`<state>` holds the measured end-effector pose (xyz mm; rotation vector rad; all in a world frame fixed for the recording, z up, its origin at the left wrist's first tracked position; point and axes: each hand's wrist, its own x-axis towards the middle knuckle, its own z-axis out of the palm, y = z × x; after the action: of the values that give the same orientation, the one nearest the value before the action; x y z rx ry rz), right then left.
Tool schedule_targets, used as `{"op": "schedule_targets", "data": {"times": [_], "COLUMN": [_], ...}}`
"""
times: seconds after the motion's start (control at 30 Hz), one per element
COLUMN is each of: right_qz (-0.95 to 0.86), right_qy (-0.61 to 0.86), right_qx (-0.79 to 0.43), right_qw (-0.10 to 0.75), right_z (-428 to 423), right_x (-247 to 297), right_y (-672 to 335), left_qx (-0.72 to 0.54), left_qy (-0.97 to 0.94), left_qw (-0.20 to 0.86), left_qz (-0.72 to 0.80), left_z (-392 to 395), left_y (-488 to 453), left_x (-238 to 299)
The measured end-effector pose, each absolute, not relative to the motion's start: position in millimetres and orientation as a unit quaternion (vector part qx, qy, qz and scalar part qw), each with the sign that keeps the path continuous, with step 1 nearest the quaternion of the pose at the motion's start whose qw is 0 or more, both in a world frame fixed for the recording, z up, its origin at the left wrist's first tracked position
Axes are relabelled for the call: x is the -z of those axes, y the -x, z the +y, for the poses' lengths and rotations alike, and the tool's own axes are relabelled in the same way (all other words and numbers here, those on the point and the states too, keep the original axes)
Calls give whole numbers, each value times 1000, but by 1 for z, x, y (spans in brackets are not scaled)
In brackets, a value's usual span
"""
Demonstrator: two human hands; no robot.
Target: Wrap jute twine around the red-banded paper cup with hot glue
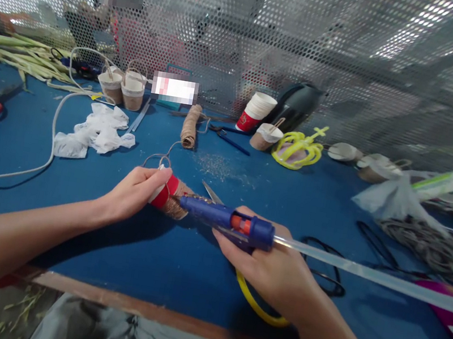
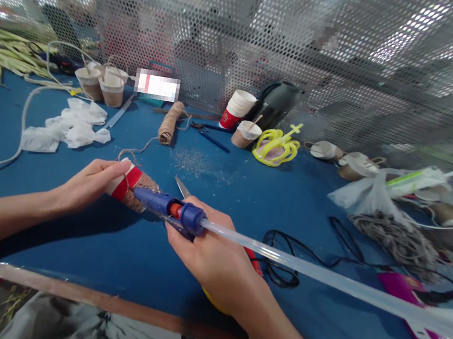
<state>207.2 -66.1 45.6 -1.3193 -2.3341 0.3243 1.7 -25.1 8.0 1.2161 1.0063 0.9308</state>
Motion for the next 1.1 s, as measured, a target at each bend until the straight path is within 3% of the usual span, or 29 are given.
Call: {"op": "schedule_targets", "data": {"times": [0.23,0.53,0.73,0.93,1.1], "right_qz": [-824,-842,-877,-917,-924], "right_qy": [496,477,436,364,344], "right_qx": [-172,-137,-29,122,125], "right_qw": [211,211,200,111,113], "right_z": [-67,-66,-61,-61,-61], "right_x": [-44,-47,-53,-52,-50], "right_y": [-209,-208,-210,-214,-217], "left_qx": [-397,-385,-369,-371,-375], "left_qy": [-539,-584,-636,-641,-631], "left_qw": [608,572,490,497,504], "left_qz": [426,429,468,452,455], "left_z": [-25,-25,-25,-26,-27], "left_y": [1,2,5,5,5], "left_x": [-6,-4,-1,-1,-2]}}
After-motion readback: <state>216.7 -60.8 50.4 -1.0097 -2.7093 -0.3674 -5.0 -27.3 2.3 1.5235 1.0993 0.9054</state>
